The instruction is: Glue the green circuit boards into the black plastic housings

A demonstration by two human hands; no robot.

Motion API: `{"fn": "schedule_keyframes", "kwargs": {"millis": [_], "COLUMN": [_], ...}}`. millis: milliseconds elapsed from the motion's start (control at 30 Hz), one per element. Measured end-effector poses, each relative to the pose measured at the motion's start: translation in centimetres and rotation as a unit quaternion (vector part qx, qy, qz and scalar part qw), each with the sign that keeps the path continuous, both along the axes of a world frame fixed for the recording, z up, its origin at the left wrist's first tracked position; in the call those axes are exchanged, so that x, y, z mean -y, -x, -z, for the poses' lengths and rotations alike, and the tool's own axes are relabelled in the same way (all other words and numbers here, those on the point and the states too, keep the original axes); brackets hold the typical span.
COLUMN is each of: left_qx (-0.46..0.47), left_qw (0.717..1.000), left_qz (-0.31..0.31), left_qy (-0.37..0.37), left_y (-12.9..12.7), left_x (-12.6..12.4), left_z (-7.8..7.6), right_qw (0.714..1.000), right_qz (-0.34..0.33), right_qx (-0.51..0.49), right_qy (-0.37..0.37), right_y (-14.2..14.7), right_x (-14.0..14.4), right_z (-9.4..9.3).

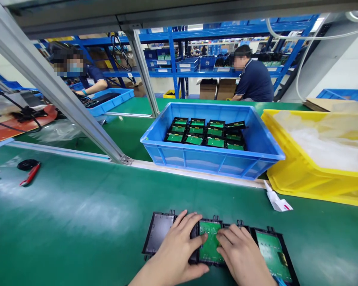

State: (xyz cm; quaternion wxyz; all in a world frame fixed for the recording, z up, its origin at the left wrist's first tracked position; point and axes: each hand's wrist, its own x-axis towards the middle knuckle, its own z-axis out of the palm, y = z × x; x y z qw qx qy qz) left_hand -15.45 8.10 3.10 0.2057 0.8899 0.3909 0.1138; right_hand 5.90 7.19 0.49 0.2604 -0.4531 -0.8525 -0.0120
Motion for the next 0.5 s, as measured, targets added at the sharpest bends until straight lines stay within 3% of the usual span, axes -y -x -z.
{"fn": "schedule_keyframes", "kwargs": {"millis": [200, 500], "left_qx": [0.013, 0.000], "left_qw": [1.000, 1.000], "left_qz": [0.002, 0.010], "left_qy": [-0.014, 0.001], "left_y": [-0.2, -0.1], "left_x": [0.1, 0.2], "left_z": [0.0, 0.3], "right_qw": [0.998, 0.996], "right_qz": [0.039, 0.030], "right_qx": [-0.006, 0.076], "right_qy": [-0.047, -0.026], "right_y": [0.6, 0.8], "right_x": [0.5, 0.6], "right_z": [1.3, 0.7]}}
